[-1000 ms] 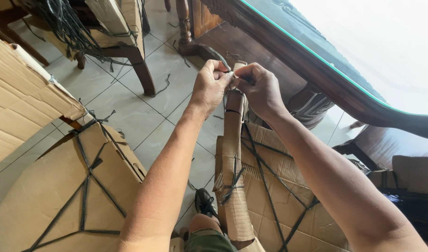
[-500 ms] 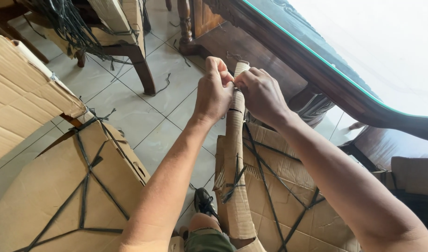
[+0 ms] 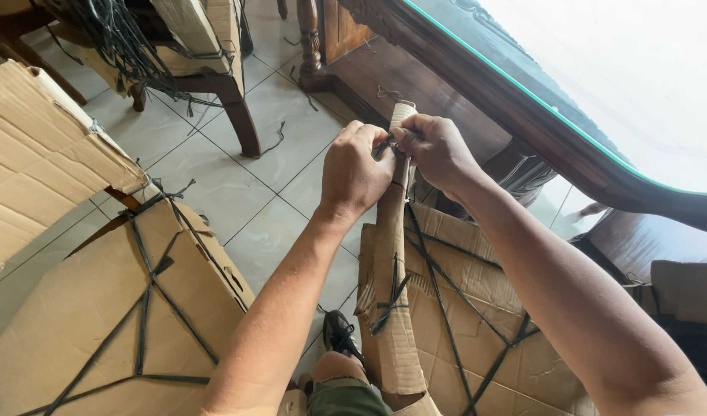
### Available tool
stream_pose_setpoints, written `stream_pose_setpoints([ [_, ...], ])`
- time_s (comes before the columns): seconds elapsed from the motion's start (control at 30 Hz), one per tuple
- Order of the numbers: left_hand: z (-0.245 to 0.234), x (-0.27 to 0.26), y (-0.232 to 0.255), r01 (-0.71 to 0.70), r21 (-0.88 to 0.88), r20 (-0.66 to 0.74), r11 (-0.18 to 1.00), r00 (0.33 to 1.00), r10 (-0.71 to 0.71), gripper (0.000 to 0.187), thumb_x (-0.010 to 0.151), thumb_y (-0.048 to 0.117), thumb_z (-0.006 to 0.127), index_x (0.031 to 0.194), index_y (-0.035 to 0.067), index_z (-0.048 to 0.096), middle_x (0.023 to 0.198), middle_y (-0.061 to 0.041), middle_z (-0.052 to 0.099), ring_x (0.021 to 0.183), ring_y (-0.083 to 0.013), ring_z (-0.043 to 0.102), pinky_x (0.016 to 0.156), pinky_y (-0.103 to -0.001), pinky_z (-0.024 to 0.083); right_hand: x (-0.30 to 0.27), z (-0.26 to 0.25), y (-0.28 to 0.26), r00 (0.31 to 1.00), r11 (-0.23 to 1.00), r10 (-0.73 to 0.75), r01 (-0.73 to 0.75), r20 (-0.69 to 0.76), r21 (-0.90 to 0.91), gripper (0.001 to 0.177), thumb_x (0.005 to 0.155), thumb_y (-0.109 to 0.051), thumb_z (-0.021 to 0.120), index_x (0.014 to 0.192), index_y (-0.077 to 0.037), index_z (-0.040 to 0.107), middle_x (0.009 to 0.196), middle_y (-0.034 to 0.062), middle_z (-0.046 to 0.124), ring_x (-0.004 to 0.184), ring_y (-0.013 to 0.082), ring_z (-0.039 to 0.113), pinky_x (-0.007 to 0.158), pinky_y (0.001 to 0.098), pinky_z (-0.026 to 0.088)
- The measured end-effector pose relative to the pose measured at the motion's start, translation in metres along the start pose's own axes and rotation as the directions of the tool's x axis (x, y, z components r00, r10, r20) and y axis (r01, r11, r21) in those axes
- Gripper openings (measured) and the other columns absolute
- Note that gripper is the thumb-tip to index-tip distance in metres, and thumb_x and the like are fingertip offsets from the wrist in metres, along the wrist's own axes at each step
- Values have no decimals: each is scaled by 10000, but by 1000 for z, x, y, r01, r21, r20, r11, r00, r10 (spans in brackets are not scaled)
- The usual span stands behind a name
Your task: Tying cardboard padding to wooden chairs using plastic strips to protect them for transport.
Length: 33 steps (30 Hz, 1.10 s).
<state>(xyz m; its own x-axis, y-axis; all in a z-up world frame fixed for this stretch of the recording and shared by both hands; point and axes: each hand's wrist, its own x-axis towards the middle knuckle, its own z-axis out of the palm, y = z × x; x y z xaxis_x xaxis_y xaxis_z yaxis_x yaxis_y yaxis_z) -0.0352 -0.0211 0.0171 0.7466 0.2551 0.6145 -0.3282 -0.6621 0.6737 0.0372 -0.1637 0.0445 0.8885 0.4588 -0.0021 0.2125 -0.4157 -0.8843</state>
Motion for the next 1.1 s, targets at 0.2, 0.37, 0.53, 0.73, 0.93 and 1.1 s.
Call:
stream_pose_setpoints([
  [0.2, 4, -3, -6, -52, 96, 10, 994, 999, 52, 105, 872, 111, 734, 919, 17, 732, 889, -129, 686, 874, -324, 677, 785, -446, 554, 3, -2, 8, 996, 996, -82, 82, -16, -20, 199, 998, -209, 683, 1018, -15, 719, 824, -11, 702, 746, 41, 574, 677, 266, 502],
  [0.37, 3, -3, -8, -5, 83, 45, 997, 999, 1, 99, 916, 117, 710, 875, 26, 709, 873, -115, 676, 855, -304, 677, 764, -427, 555, -2, -2, -5, 985, 955, -130, 94, -114, -281, 193, 956, -218, 725, 981, -27, 740, 840, 83, 755, 766, 119, 699, 706, 333, 541],
  [0.53, 8, -10, -31, 38, 160, 32, 986, 998, -44, 125, 854, 117, 725, 793, 24, 668, 837, -125, 672, 789, -325, 673, 705, -441, 550, 14, -4, 54, 914, 857, -354, 231, -201, -460, 171, 992, -170, 706, 963, -2, 704, 889, 146, 738, 817, 197, 699, 735, 388, 549],
  [0.73, -10, -23, -11, 416, 38, 185, 908, 891, -416, 231, 927, 268, 706, 898, 40, 676, 836, -141, 746, 751, -273, 722, 694, -394, 572, 19, -21, 52, 956, 998, -17, 1, -293, -55, 156, 1035, -201, 595, 1131, -92, 651, 1014, 20, 697, 818, 152, 643, 715, 357, 562],
  [0.93, -18, -36, -2, 675, -107, 461, 730, 684, -565, 365, 936, 355, 744, 862, 8, 660, 770, -83, 706, 682, -144, 653, 640, -312, 562, 38, -21, 74, 974, 934, 227, -217, -1, 284, 254, 1049, -293, 569, 1242, -142, 638, 1044, -15, 692, 861, 75, 628, 734, 267, 541],
  [1.1, -15, -41, -7, 736, -437, 546, 517, 674, -498, 269, 950, 261, 710, 846, 18, 658, 757, -36, 682, 644, -84, 606, 595, -249, 541, 51, -19, 97, 982, 917, 188, -167, -25, 362, 151, 1036, -268, 649, 1110, -142, 608, 977, -31, 655, 804, 48, 602, 688, 231, 502],
])
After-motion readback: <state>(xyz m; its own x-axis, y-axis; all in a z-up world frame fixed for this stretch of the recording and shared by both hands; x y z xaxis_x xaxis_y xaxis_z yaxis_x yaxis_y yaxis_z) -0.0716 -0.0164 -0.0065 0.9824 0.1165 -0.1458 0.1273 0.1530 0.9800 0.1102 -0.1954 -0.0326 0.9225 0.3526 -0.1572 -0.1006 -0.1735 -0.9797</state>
